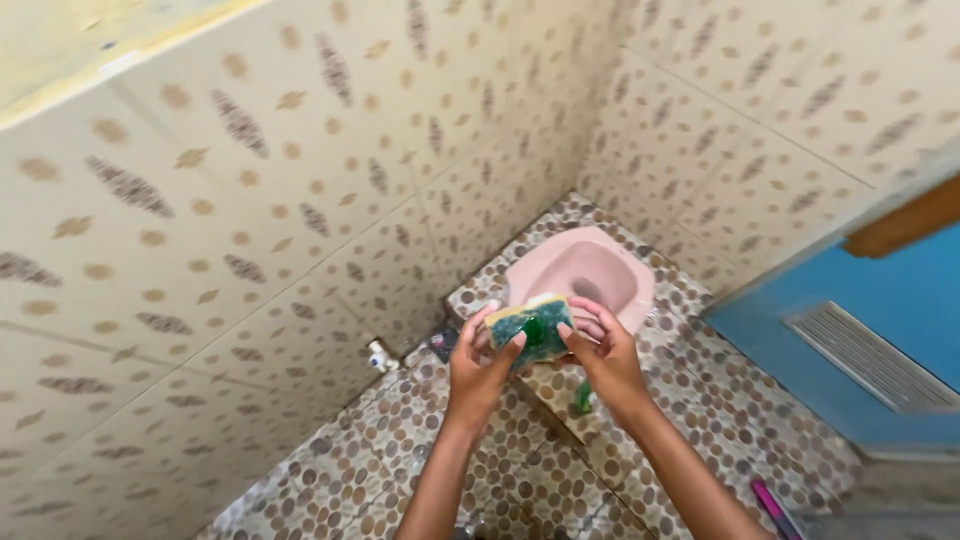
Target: Cleaning the bathroom wall tiles using a sponge and water hose.
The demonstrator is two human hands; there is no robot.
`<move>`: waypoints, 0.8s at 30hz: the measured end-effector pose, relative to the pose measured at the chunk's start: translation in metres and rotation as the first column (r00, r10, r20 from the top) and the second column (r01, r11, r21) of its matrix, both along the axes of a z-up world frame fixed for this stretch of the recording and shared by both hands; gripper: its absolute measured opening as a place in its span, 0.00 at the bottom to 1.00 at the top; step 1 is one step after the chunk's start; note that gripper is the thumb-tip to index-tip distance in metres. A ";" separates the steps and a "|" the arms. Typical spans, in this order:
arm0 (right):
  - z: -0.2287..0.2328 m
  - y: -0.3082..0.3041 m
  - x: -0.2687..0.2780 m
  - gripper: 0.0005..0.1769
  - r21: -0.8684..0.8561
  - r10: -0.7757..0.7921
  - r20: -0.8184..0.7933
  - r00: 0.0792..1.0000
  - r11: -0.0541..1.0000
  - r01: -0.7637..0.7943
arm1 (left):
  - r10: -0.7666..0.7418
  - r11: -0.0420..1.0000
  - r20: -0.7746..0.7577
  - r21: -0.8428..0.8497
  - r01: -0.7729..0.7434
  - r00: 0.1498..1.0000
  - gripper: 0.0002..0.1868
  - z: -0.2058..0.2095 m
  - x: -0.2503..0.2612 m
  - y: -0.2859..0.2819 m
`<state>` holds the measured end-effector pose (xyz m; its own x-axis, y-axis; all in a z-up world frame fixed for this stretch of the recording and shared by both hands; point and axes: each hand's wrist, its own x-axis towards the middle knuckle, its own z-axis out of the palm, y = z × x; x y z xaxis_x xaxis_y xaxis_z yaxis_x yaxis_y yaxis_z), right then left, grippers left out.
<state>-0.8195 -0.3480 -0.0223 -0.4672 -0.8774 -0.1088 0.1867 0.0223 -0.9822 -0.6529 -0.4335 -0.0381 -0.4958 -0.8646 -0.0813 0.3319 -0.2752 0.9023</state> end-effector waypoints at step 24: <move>-0.411 -0.214 0.210 0.38 0.226 0.450 -0.708 0.545 0.875 -0.428 | 0.269 0.780 0.521 0.375 -0.500 0.810 0.27 -0.467 0.247 -0.085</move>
